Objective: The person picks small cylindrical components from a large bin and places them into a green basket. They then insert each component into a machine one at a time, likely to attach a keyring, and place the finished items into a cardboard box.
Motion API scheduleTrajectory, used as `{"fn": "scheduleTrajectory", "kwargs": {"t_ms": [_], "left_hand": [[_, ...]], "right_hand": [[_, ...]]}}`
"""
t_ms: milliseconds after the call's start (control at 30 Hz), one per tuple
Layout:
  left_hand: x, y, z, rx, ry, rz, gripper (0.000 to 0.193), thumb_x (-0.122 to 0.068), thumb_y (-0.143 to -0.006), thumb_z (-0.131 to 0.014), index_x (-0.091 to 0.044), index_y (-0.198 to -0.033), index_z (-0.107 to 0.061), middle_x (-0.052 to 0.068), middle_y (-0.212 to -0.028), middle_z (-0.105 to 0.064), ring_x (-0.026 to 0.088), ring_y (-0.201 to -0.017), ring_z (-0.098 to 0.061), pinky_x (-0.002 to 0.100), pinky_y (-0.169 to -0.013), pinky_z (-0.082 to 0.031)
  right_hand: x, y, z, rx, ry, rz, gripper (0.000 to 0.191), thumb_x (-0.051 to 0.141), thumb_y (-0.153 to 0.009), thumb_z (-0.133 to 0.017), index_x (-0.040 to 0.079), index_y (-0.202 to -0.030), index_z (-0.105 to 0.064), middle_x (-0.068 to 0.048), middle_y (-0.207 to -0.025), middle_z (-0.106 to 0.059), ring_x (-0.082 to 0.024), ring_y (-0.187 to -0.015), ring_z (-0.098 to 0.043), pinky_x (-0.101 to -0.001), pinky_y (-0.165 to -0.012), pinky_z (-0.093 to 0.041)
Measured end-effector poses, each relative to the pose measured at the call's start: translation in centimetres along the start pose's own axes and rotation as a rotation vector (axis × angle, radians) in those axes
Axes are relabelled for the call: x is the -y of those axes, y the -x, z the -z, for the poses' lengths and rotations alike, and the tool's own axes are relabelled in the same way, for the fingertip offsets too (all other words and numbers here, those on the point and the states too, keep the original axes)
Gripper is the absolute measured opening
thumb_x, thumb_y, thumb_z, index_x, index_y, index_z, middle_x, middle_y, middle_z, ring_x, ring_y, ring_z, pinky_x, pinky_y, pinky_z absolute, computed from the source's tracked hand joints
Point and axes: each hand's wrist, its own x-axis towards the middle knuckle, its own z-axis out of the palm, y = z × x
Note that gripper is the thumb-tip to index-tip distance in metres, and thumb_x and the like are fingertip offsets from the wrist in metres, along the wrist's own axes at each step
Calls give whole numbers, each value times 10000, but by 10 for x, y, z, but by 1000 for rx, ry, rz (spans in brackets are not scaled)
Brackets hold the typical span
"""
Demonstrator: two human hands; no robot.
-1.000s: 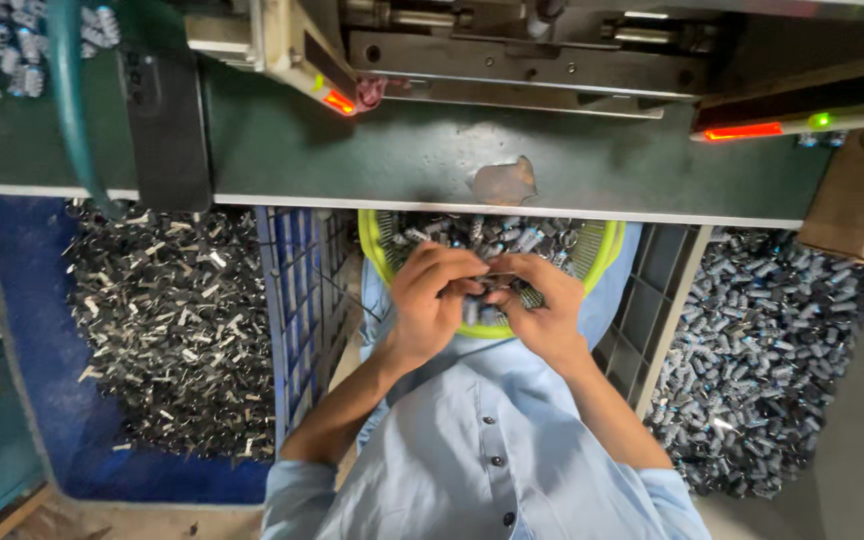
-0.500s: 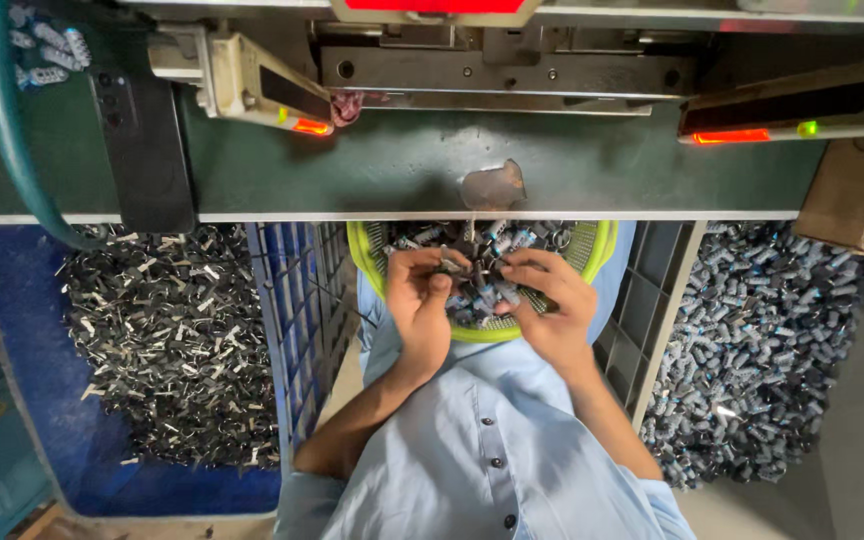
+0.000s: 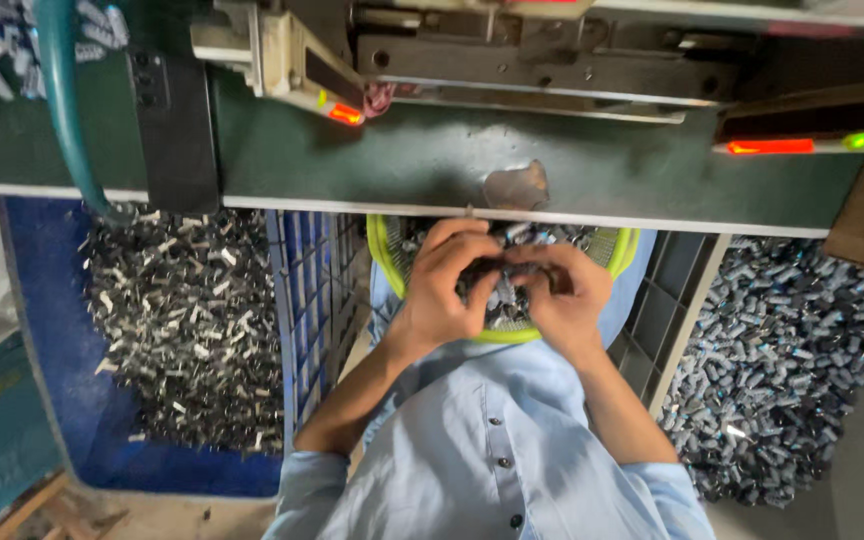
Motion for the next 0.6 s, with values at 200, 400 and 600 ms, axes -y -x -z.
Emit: {"fn": "scheduleTrajectory", "kwargs": {"t_ms": [200,400,600], "left_hand": [[2,-1,-9,-33,29,-36,210,9,-738,-726,-41,-926,-647,102,-972,-650,323,-1097,-596,440,-992,-471],[-4,-7,-8,-102,-81,-196,217,15,-674,-700,-54,-856,-605,88,-950,-634,330,-1061,-584,477,-956,-437],[0,4,-11,-133,-106,-240,197,5,-732,-686,-57,-877,-566,94,-1031,-659,341,-1082,-596,487,-989,-457]], "right_hand": [[4,6,-2,-80,184,131,209,-217,-896,-579,-45,-995,-514,-182,-1071,-759,-171,-903,-776,-291,-734,-651],[6,5,-9,-57,98,75,261,-193,-893,-666,-40,-1017,-494,-188,-1062,-745,-197,-924,-741,-299,-843,-620],[8,-5,14,-163,240,213,255,-235,-887,-587,-44,-1006,-468,-265,-989,-704,-285,-945,-756,-324,-757,-650]]}}
